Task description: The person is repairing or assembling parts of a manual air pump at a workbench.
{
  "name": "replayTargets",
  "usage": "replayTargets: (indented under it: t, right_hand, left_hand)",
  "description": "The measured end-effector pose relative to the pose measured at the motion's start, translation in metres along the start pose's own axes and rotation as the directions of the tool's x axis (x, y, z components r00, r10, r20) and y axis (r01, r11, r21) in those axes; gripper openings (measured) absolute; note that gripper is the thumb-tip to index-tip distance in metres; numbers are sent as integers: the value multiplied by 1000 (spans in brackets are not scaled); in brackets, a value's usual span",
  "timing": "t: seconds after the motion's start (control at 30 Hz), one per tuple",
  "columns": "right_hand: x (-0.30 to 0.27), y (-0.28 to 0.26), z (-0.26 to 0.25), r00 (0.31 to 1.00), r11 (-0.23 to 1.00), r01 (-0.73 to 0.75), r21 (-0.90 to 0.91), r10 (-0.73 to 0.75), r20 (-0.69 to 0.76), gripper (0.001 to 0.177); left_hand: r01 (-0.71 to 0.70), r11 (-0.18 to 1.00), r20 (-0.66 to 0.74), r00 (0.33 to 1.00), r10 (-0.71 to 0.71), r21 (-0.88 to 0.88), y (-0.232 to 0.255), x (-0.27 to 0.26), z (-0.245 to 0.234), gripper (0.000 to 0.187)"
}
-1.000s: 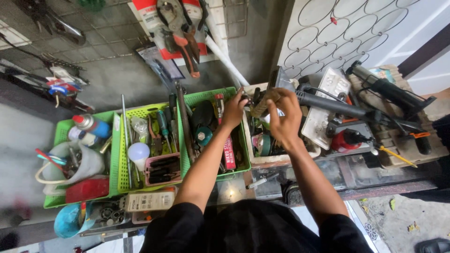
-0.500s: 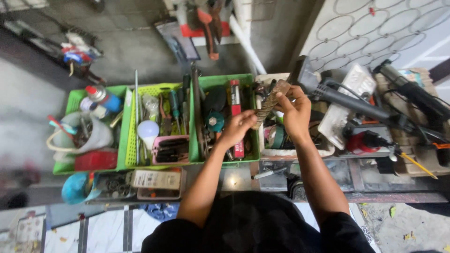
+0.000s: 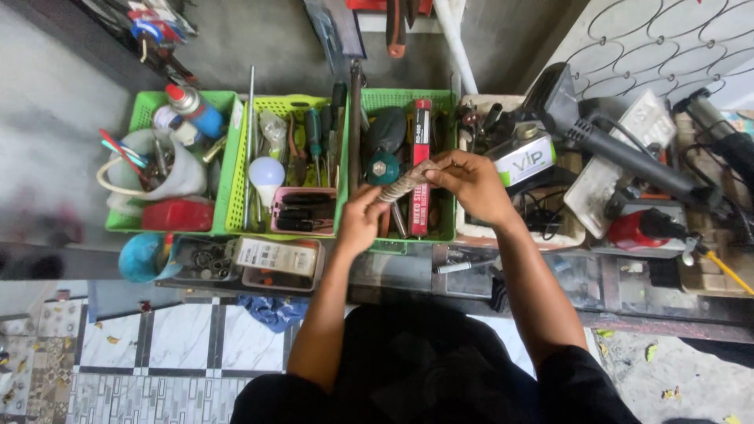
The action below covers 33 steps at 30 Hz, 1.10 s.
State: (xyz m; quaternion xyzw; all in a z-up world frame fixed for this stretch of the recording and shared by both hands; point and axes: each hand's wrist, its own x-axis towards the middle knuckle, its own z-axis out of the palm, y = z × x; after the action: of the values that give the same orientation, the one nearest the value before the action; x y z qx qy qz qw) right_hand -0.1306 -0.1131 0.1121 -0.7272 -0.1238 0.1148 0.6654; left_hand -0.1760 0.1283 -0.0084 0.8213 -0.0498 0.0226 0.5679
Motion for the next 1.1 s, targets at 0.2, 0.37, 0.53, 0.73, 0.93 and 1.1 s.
replayTargets:
  t: [0.2,0.37,0.53,0.73,0.93,1.1]
  right_hand:
    - [-11,25,10,995,991,-100,-91,100,-1,7]
    - [-26,53,26,986,912,-153,-381,165,0,11]
    - [-31,97,44,992,857,-6,-515,68,101,17]
    - [-29,121,51,931,637,365,-679,-265,251,12]
    - [-25,94,53,966,526,171,-833,77,247,16]
    - [-20,102,48,949,590,245,-770,17,314,20]
  left_hand:
    - [-71,987,62,996,63,145,55,2,-67,30]
    - [-143,957,166,981,103,252,61,6,-83,29]
    - [-89,938,300,954,-17,334,59,15,-89,27]
    - [111,793,433,788,-437,599,49,17,-86,31]
    - [-171,762,521,818,-244,625,2,8,-80,34]
    - [-257,752,551,818,-165,607,-16,12,-77,30]
